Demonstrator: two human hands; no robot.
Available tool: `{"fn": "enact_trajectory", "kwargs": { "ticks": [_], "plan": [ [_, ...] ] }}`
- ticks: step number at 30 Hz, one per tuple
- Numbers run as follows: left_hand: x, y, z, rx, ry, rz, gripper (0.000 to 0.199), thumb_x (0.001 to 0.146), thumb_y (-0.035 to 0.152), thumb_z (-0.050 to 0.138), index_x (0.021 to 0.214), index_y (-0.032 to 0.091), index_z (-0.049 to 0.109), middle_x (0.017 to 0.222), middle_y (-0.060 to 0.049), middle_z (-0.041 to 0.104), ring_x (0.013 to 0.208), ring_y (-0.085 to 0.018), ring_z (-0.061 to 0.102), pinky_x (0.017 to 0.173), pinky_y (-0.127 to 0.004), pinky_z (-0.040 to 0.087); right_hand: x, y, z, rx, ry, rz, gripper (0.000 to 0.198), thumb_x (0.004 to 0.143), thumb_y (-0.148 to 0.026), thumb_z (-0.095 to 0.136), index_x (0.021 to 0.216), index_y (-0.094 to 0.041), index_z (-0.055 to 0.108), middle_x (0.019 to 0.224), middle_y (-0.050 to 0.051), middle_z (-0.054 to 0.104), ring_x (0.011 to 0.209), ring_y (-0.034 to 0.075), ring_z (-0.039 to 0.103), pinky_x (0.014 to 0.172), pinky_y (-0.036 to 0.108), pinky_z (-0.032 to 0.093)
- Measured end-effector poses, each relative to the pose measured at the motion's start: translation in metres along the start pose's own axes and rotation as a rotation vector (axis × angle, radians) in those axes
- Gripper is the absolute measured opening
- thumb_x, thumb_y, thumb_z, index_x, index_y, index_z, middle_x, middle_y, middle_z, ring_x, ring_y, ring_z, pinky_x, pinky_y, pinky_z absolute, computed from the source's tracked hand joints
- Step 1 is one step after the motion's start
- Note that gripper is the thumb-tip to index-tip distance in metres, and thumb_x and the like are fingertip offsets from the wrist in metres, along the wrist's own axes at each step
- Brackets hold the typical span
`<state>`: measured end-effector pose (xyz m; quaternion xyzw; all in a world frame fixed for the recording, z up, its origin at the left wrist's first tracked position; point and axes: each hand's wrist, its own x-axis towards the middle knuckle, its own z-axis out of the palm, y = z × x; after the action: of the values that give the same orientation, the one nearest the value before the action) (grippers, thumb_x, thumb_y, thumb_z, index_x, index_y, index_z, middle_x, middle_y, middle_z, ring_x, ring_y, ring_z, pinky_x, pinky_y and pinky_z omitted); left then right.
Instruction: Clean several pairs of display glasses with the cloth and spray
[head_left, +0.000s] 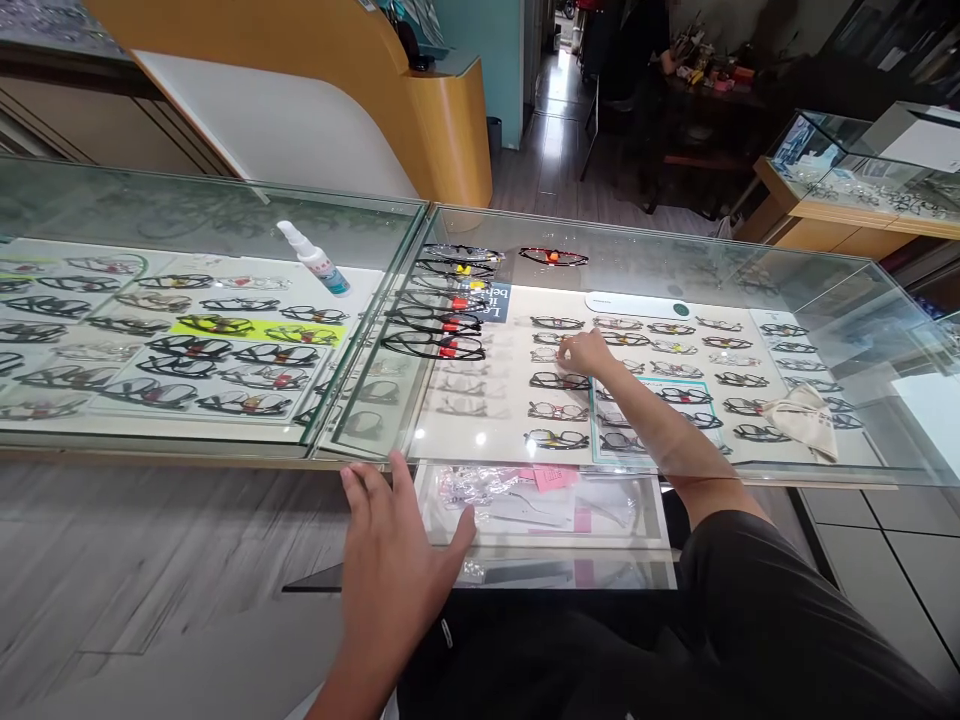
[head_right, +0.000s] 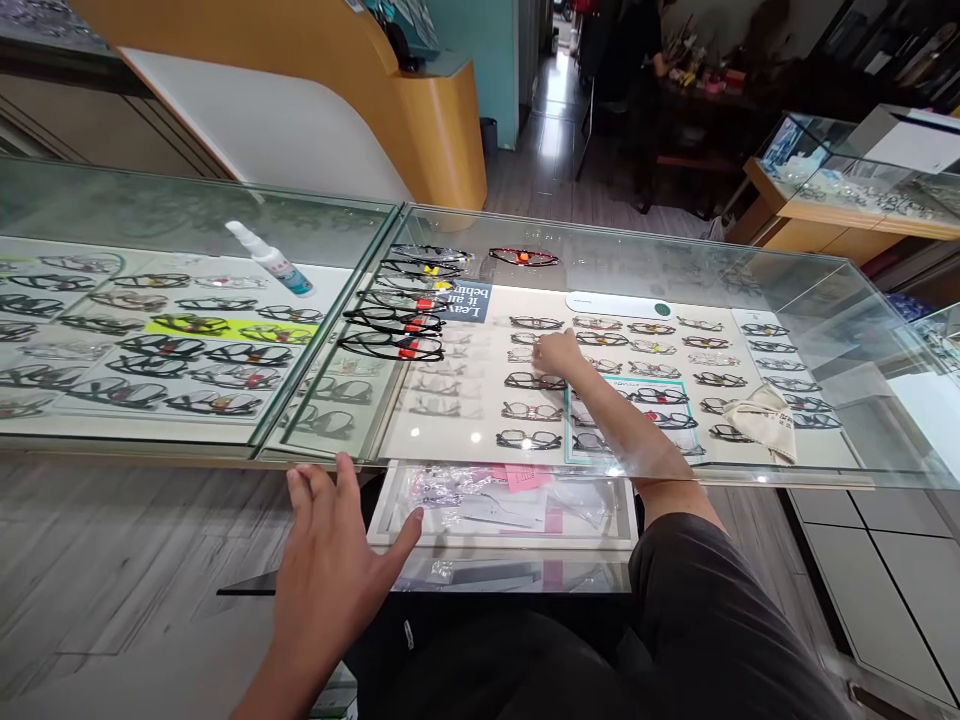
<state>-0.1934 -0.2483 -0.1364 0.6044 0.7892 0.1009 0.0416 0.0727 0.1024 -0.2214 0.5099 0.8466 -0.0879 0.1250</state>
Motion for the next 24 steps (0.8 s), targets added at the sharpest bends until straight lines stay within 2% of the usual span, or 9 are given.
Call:
{"fn": "enact_trajectory", "kwargs": {
  "ticks": [3,10,17,20,24],
  "plan": [
    [0.0,0.0,0.001,-0.002,0.014,0.007,0.107,0.102,0.066,0.043,0.172,-0.011,0.024,0.171,-0.047,0.03,0.17,-0.059,0.014,0.122,-0.072,0.045,0.01,0.004,0.002,0.012,0.05,0.083,0.037,0.106,-0.038,0.058,0.128,-0.023,0.083,0.127,0.017,0.083,0.119,0.034,0.071,0.115,0.055,0.032],
    [0.001,-0.002,0.003,-0.026,-0.003,-0.01,0.11,0.101,0.07,0.044,0.174,-0.008,0.021,0.174,-0.044,0.027,0.172,-0.057,0.012,0.123,-0.073,0.043,0.025,-0.002,0.018,0.041,0.045,0.126,0.028,0.101,-0.028,0.061,0.109,-0.021,0.087,0.116,0.016,0.086,0.113,0.032,0.074,0.111,0.049,0.034],
    [0.001,-0.001,0.001,-0.035,-0.017,-0.021,0.11,0.101,0.07,0.044,0.174,-0.01,0.022,0.173,-0.045,0.028,0.171,-0.057,0.012,0.123,-0.074,0.043,0.023,0.001,0.017,0.053,0.029,0.135,0.024,0.099,-0.025,0.063,0.106,-0.019,0.085,0.115,0.016,0.085,0.11,0.031,0.074,0.114,0.051,0.033],
    [0.001,-0.001,0.0,-0.035,-0.031,-0.018,0.111,0.101,0.07,0.044,0.174,-0.01,0.021,0.173,-0.046,0.027,0.171,-0.058,0.011,0.123,-0.074,0.043,0.024,0.005,0.016,0.074,0.047,0.149,0.021,0.099,-0.029,0.066,0.103,-0.02,0.084,0.115,0.015,0.085,0.109,0.031,0.073,0.115,0.051,0.035],
    [0.001,-0.002,0.0,-0.04,-0.042,-0.019,0.113,0.101,0.071,0.044,0.173,-0.011,0.02,0.173,-0.046,0.027,0.171,-0.058,0.01,0.123,-0.074,0.043,0.029,0.012,0.014,0.109,0.148,0.194,0.034,0.108,-0.034,0.054,0.127,-0.023,0.08,0.14,0.016,0.077,0.13,0.034,0.064,0.115,0.052,0.037]
  ]
}}
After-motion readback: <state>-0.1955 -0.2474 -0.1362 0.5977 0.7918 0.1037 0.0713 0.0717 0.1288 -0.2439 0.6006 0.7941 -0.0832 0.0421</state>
